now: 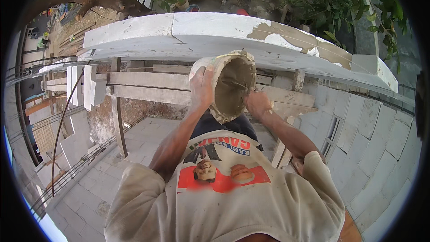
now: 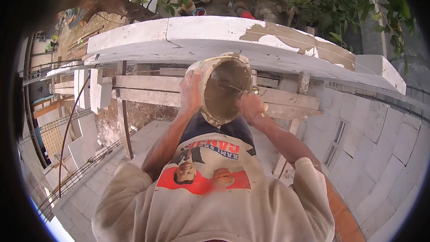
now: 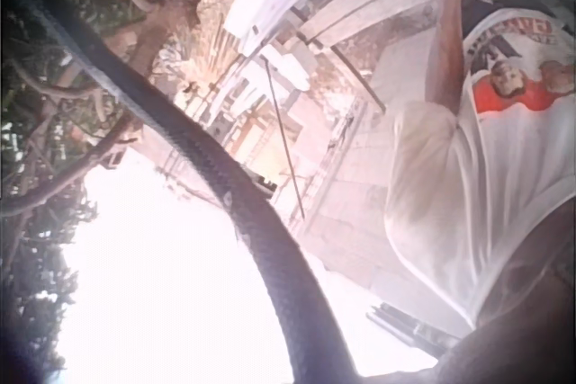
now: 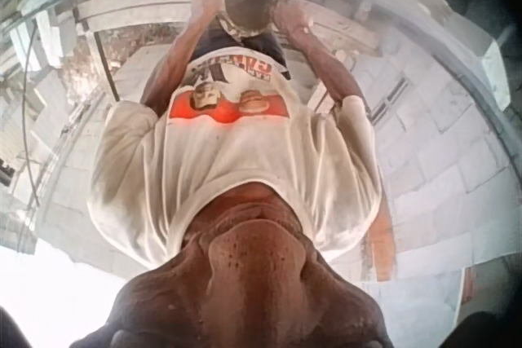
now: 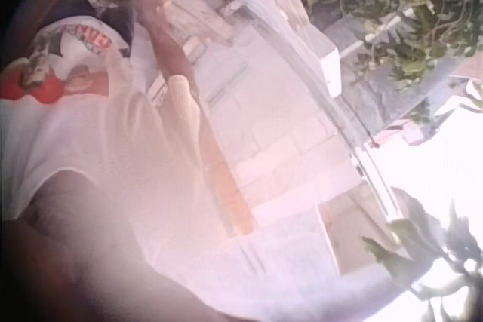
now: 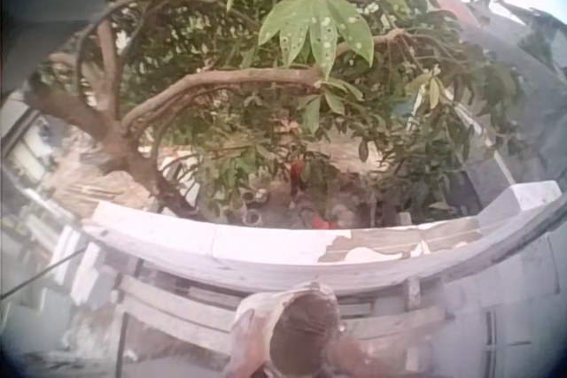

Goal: The person applies mortar to the top of a wall using a trowel and positions lightweight concrete blocks on top of the mortar. The person then uses a hammer to tap the blocks into place and applies more mortar to fill the gaps between the blocks.

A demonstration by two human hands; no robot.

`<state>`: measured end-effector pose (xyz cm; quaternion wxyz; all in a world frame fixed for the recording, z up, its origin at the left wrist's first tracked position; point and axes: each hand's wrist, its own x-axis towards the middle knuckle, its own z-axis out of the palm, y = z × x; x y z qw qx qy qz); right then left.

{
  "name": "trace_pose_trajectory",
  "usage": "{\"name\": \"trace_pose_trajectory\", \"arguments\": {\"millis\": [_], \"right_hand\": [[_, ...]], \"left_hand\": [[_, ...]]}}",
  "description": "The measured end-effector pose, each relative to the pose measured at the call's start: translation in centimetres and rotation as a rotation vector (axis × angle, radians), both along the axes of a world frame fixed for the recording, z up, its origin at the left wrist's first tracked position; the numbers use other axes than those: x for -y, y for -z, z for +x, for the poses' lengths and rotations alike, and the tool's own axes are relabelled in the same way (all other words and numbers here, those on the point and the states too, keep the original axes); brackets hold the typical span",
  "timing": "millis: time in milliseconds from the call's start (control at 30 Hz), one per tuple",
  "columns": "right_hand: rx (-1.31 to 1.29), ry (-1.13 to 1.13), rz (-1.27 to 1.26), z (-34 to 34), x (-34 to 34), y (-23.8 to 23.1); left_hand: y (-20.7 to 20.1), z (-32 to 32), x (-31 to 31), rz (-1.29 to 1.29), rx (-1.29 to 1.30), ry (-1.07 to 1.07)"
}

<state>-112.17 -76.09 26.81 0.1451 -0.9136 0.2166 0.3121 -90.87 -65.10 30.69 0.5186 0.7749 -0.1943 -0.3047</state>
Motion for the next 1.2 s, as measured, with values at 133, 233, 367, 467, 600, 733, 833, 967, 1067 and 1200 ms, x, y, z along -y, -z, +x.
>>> {"name": "trace_pose_trajectory", "arguments": {"millis": [133, 233, 367, 467, 600, 733, 833, 967, 1067, 1200], "right_hand": [[-0.127, -0.213, 0.245, 2.1, 0.6, -4.3], [0.326, 0.069, 0.607, -0.9, 2.3, 2.4], [0.329, 0.174, 0.736, 0.4, 4.6, -0.8], [0.230, 0.240, 0.747, 0.8, 7.9, -4.4], [0.337, 0.282, 0.659, 2.7, 13.8, -10.1], [0.513, 0.197, 0.340, 4.1, 18.6, -10.7], [0.513, 0.111, -0.080, 4.9, 18.1, -8.4], [0.789, 0.136, -0.432, 4.5, 13.3, -5.8], [0.629, 0.613, -0.272, 5.9, 8.0, -6.0], [0.754, 1.469, 0.459, 11.0, 2.2, -6.7]], "left_hand": [[-0.2, 0.7, -0.8, -0.046, 0.045, -0.130], [-1.1, 1.1, -1.2, -0.034, -0.109, -0.227], [-0.6, 1.5, -3.3, -0.084, -0.214, -0.398], [-1.1, 1.7, -4.0, -0.150, -0.427, -0.552], [0.2, 2.1, -4.9, -0.192, -0.437, -0.689], [1.4, 3.1, -6.0, -0.260, -0.534, -0.655], [2.1, 4.2, -6.2, -0.241, -0.506, -0.654], [3.0, 6.6, -8.0, -0.193, -0.518, -0.616], [3.4, 8.6, -9.0, -0.191, -0.483, -0.563], [4.8, 11.3, -10.1, -0.131, -0.516, -0.450]]}}
